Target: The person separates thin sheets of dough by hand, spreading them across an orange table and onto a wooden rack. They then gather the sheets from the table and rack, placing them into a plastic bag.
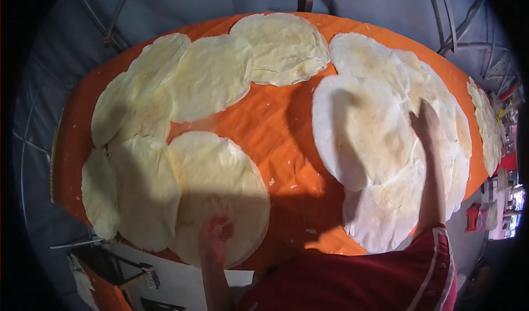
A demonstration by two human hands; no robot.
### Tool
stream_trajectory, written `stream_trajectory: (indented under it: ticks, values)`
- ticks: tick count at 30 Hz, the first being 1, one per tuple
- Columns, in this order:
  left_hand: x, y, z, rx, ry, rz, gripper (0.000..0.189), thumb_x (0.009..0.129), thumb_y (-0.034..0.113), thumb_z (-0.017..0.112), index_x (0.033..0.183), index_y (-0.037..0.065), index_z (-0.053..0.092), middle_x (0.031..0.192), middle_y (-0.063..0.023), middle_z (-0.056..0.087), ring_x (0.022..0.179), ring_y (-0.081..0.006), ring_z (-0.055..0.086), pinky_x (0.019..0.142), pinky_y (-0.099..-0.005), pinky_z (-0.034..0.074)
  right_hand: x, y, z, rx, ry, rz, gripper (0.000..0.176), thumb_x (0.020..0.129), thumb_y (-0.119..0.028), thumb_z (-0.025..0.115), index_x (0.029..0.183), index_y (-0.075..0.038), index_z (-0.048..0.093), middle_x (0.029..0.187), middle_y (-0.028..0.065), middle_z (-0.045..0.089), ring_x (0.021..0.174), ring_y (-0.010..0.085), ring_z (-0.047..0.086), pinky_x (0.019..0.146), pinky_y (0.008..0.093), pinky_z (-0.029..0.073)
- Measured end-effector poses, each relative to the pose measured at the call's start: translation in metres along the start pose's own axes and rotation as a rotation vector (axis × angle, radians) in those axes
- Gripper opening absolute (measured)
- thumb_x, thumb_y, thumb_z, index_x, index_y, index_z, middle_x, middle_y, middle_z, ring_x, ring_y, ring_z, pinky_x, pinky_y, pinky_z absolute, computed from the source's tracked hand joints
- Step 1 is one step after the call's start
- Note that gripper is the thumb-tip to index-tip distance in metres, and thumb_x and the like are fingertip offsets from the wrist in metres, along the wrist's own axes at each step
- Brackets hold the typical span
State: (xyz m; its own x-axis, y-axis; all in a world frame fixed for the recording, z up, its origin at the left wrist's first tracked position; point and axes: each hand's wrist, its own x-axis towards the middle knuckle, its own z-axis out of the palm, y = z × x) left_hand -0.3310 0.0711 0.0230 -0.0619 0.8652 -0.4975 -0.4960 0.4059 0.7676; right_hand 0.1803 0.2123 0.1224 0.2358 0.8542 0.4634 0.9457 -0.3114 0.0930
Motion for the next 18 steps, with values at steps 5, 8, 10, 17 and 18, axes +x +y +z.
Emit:
stream_trajectory:
  ticks: [5,8,10,17,18]
  values:
    - [0.0,-0.001,0.005,0.048,0.159,-0.023,0.022,0.077,0.007,0.047,0.098,0.002,0.045,0.094,-0.0105,0.05,0.08,-0.0214,0.051,0.071,-0.0343,0.043,0.038,-0.191,0.063,0.281,-0.227,-0.554,0.04,0.065,-0.01,0.052,0.103,0.0,0.047,0.104,0.0146,0.05,0.098,0.0256,0.047,0.082,0.0328,0.036]
    - [-0.008,0.006,0.007,-0.005,0.203,-0.019,0.02,0.075,0.004,0.047,0.095,0.002,0.046,0.091,-0.01,0.051,0.079,-0.0205,0.051,0.071,-0.0339,0.043,0.048,-0.266,0.125,0.025,-0.062,-0.666,0.051,0.071,-0.014,0.045,0.119,-0.002,0.032,0.124,0.0133,0.032,0.116,0.0295,0.027,0.092,0.0447,0.024]
    - [-0.012,0.004,0.003,-0.096,0.23,-0.038,0.021,0.075,0.003,0.048,0.095,0.002,0.047,0.09,-0.0097,0.051,0.079,-0.0201,0.051,0.071,-0.0336,0.043,0.066,-0.278,0.16,-0.062,-0.027,-0.666,0.054,0.072,-0.014,0.043,0.122,-0.002,0.026,0.126,0.014,0.028,0.117,0.0304,0.024,0.094,0.046,0.021]
    - [-0.013,-0.013,0.0,0.037,0.2,0.005,0.023,0.076,0.001,0.046,0.099,0.001,0.046,0.094,-0.0111,0.051,0.085,-0.0217,0.051,0.074,-0.0332,0.044,0.151,-0.262,0.17,0.233,-0.248,-0.706,0.018,0.066,-0.014,0.049,0.079,-0.003,0.054,0.075,0.0147,0.056,0.072,0.0271,0.055,0.064,0.034,0.043]
    - [-0.007,-0.011,0.004,0.102,0.139,-0.007,0.025,0.076,0.003,0.048,0.101,0.001,0.045,0.096,-0.0118,0.051,0.087,-0.0227,0.051,0.075,-0.0337,0.044,0.166,-0.253,0.183,0.538,0.252,-0.787,0.009,0.065,-0.01,0.047,0.062,-0.005,0.054,0.056,0.0164,0.051,0.055,0.031,0.052,0.049,0.036,0.042]
